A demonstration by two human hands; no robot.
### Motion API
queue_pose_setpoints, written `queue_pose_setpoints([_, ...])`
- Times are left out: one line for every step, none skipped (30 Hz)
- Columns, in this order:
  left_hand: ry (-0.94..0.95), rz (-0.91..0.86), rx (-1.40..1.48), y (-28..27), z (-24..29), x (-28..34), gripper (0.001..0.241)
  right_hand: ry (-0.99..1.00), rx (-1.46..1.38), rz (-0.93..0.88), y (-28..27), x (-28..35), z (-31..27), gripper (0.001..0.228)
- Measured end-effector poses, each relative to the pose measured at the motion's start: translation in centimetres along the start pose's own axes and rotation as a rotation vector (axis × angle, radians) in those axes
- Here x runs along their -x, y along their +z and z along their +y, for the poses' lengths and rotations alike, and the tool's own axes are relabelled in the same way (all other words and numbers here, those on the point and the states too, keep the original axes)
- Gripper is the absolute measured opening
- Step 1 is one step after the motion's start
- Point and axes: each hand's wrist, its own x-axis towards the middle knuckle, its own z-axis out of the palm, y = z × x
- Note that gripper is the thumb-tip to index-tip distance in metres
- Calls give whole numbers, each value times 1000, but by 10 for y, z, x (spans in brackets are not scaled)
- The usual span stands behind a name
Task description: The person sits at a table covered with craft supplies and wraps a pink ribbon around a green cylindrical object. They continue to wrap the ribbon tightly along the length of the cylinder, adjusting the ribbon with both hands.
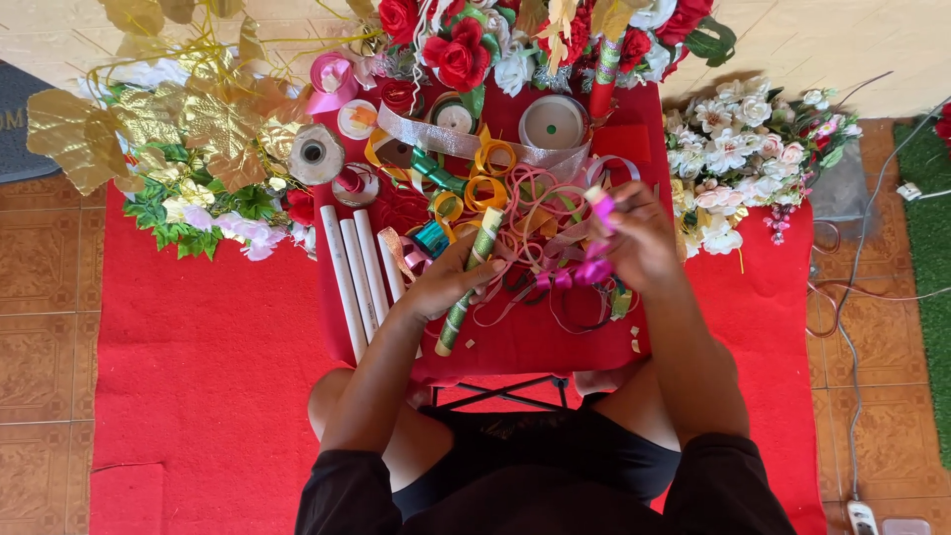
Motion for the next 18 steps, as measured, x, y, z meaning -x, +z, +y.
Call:
queue_pose_setpoints([4,1,0,0,-4,0,29,0,1,-4,0,0,14,28])
queue_pose_setpoints([-1,8,32,1,-8,-1,28,25,33,-10,-1,-1,29,25])
queue_pose_setpoints([-9,14,63,1,-12,-2,27,49,62,-15,-2,-1,43,22])
queue_pose_setpoints([-7,13,61,3,-12,-3,27,47,62,-16,2,2,50,22])
queue_pose_setpoints([-4,12,78,5,-13,-4,27,36,149,-9,6,6,56,21])
queue_pose_setpoints([-2,11,95,7,-14,-5,27,25,235,-1,10,10,63,19])
queue_pose_setpoints([-1,9,96,8,-16,-4,27,25,237,0,23,11,60,19])
queue_pose_setpoints([4,5,92,8,-19,-4,28,8,263,-1,35,12,57,18])
queue_pose_setpoints([9,3,88,8,-22,-3,29,-6,288,-2,48,13,55,17])
queue_pose_setpoints([8,4,90,15,-12,0,29,-4,288,-1,44,13,58,17])
queue_pose_setpoints([20,7,89,21,-3,2,29,3,283,8,40,14,62,17])
queue_pose_setpoints([32,10,89,27,6,4,28,10,278,17,36,14,65,17])
queue_pose_setpoints([32,11,90,25,5,3,28,11,278,17,33,14,68,17])
queue_pose_setpoints([29,-1,87,24,4,2,30,27,264,29,29,14,71,19])
queue_pose_setpoints([26,-14,85,22,3,1,31,42,249,42,25,13,74,21])
queue_pose_setpoints([25,-14,86,17,-13,-2,31,43,249,43,27,13,73,21])
queue_pose_setpoints([29,-7,89,12,-29,-4,32,64,214,47,29,12,73,24])
queue_pose_setpoints([33,-1,93,7,-45,-7,33,85,178,52,32,11,72,28])
